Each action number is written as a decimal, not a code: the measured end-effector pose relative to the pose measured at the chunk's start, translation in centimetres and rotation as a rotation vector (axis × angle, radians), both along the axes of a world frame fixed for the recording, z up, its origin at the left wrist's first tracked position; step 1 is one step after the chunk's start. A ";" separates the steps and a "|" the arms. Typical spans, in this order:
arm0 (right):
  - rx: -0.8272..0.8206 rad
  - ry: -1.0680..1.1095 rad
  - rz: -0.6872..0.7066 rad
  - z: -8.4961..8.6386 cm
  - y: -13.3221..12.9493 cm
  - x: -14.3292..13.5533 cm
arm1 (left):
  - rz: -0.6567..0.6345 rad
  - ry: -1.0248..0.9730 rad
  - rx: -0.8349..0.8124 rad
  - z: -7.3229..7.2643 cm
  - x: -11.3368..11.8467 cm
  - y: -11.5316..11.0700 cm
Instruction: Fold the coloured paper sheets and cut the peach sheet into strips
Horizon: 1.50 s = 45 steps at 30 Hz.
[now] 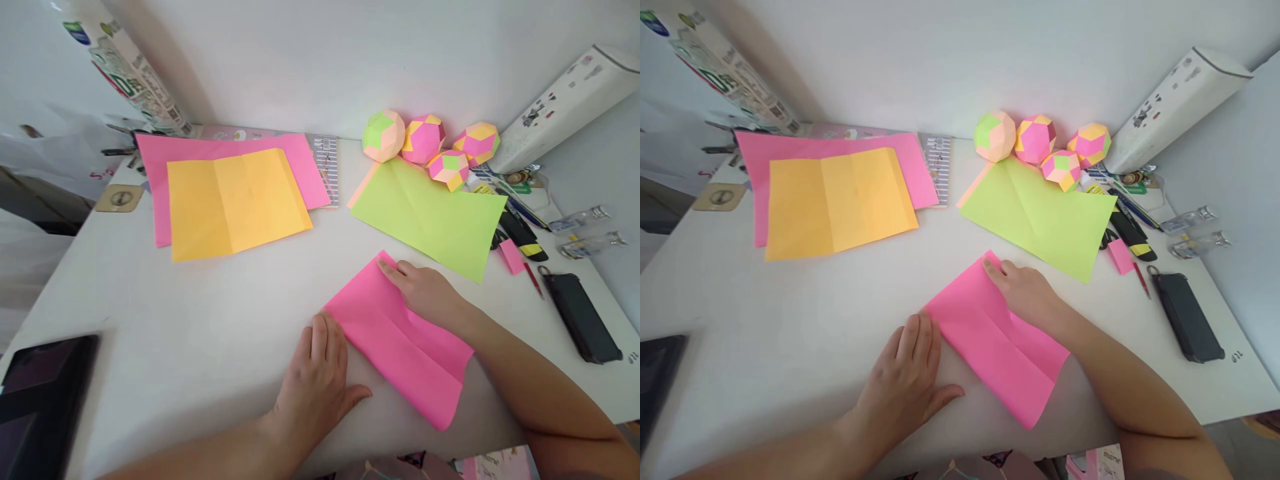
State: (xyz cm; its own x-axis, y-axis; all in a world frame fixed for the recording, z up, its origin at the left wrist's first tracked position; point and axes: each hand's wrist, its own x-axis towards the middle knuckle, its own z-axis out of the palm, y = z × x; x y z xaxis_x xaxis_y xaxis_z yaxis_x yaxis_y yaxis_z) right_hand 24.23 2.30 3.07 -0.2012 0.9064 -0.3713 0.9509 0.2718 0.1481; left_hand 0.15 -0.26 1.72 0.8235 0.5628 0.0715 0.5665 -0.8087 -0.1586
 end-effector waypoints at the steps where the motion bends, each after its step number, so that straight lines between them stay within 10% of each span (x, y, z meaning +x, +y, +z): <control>1: -0.003 -0.002 0.000 0.0 0.0 0.0 | 0.002 0.005 0.001 0.0 0.0 0.0; 25: 0.013 -0.005 -0.019 -0.3 0.1 0.0 | -0.034 -0.003 -0.151 -0.1 0.2 0.4; 33: -0.243 0.792 -0.340 2.3 0.8 4.7 | -0.068 0.073 -0.047 0.8 0.0 0.4; 39: 0.200 0.800 -0.658 4.6 -5.0 8.1 | -0.058 0.162 -0.045 1.6 -0.1 -1.5; 45: 0.435 1.030 -0.857 2.1 -13.6 1.3 | -0.186 0.080 -0.066 0.8 -1.2 -4.5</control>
State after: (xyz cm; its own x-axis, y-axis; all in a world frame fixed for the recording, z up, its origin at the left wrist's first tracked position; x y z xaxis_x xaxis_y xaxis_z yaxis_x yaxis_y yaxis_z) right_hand 25.55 -11.27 5.17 0.4576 0.8871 -0.0604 0.5277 -0.3256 -0.7845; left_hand -1.02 -4.73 2.54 0.9151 0.4021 -0.0307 0.3944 -0.9082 -0.1403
